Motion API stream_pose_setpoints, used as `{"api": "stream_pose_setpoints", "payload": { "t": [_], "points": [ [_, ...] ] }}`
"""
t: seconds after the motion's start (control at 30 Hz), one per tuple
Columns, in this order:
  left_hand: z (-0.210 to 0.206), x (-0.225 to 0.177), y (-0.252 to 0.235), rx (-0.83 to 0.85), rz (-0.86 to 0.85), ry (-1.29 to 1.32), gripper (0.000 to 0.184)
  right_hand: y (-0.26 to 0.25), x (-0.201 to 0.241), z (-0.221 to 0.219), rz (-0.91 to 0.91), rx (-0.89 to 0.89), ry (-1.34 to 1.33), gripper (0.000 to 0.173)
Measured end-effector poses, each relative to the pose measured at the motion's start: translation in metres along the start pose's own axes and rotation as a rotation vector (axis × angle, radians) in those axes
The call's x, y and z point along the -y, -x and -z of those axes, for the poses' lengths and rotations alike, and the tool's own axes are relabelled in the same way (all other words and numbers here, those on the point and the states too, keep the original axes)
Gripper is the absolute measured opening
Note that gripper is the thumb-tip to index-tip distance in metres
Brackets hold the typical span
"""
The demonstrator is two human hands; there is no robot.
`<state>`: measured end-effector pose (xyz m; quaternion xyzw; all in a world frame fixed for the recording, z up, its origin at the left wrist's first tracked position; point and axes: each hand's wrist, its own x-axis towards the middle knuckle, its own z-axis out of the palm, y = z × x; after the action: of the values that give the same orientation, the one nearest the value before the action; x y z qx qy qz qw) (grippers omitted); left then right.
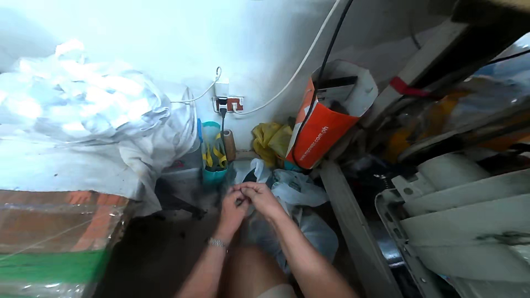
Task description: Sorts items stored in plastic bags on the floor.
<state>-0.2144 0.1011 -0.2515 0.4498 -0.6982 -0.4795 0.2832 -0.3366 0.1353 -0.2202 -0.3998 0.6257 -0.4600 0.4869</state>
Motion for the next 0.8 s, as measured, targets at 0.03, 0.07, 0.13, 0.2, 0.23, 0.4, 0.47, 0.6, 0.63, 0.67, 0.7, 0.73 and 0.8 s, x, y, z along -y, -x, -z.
{"api": "stream_pose_setpoints", "payload": {
  "t": [0.03,0.07,0.13,0.2,0.23,0.4,0.47,0.6,0.63,0.67,0.7,0.73,0.8],
  "points": [
    [0.006,-0.006,-0.012,0.052,0.034,0.037,0.010,-0.005,0.002,0.000,0.029,-0.020,0.016,0.029],
    [0.013,-0.012,-0.025,0.129,0.056,0.049,0.011,-0.011,0.003,0.001,0.055,-0.042,0.023,0.029],
    [0.028,-0.026,-0.049,0.262,0.081,0.004,0.013,-0.019,0.005,0.001,0.097,-0.087,-0.006,0.032],
    [0.044,-0.038,-0.070,0.369,0.121,-0.080,0.017,-0.022,0.001,-0.006,0.145,-0.131,-0.022,0.037],
    [0.053,-0.044,-0.079,0.402,0.158,-0.162,0.019,-0.023,-0.002,-0.009,0.161,-0.142,0.010,0.041],
    [0.098,-0.102,-0.105,0.636,0.176,-0.772,0.034,-0.015,-0.042,-0.005,-0.069,0.052,0.616,0.057],
    [0.111,-0.123,-0.103,0.908,0.083,-0.984,0.031,-0.009,-0.053,0.004,-0.288,0.212,0.742,0.052],
    [0.133,-0.121,-0.094,1.065,0.090,-1.071,0.036,-0.001,-0.055,-0.002,-0.104,0.012,0.683,0.032],
    [0.141,-0.115,-0.095,1.029,0.104,-1.006,0.036,-0.008,-0.059,-0.008,0.026,-0.052,0.632,0.028],
    [0.148,-0.111,-0.096,0.981,0.114,-0.943,0.036,-0.020,-0.064,-0.014,0.130,-0.076,0.606,0.027],
    [0.153,-0.109,-0.098,0.937,0.111,-0.900,0.036,-0.035,-0.068,-0.019,0.189,-0.064,0.593,0.030],
    [0.154,-0.109,-0.101,0.910,0.086,-0.876,0.036,-0.053,-0.075,-0.024,0.209,-0.022,0.593,0.039],
    [0.152,-0.109,-0.104,0.891,0.006,-0.881,0.037,-0.083,-0.095,-0.029,0.192,0.116,0.668,0.058]
  ]
}}
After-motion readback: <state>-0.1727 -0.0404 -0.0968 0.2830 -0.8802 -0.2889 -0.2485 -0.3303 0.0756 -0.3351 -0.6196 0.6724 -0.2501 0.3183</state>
